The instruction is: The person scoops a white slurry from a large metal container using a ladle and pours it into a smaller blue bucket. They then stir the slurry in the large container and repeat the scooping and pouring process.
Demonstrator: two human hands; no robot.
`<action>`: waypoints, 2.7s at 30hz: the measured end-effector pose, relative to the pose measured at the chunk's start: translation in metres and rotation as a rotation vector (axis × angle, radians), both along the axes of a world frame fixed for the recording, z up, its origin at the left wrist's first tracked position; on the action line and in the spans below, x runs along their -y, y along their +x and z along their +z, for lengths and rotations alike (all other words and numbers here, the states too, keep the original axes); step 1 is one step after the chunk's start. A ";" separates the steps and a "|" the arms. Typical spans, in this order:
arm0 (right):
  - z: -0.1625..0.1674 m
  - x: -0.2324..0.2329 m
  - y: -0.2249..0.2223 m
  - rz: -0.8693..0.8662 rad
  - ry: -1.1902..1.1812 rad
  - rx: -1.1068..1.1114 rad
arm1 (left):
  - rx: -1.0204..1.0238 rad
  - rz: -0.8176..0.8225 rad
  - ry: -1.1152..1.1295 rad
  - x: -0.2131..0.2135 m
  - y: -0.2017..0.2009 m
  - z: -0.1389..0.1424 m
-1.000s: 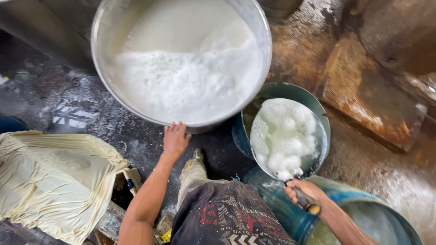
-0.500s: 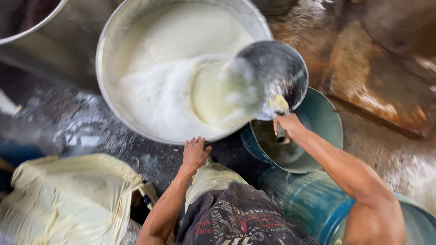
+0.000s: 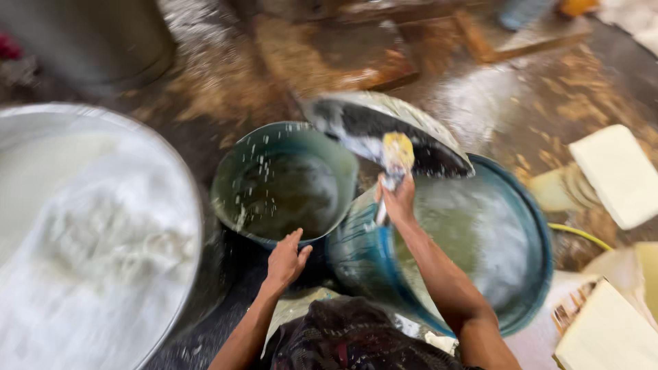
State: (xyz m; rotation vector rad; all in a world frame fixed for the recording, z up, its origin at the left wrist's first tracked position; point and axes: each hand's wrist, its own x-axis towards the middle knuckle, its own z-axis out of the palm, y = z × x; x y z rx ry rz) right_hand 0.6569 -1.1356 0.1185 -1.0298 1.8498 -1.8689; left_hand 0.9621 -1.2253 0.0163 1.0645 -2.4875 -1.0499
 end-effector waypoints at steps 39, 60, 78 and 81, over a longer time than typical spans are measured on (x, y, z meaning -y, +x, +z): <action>-0.034 -0.224 -0.178 0.094 1.130 1.260 | 0.019 0.458 0.028 -0.005 0.013 -0.031; -0.116 0.176 0.138 0.893 1.365 0.814 | 0.392 0.777 0.199 0.017 0.283 -0.031; 0.002 0.132 0.069 0.295 0.146 0.316 | 0.048 0.076 0.029 0.056 0.046 0.018; -0.020 0.044 -0.001 0.126 0.067 0.265 | 0.078 -0.163 0.088 0.027 -0.032 0.016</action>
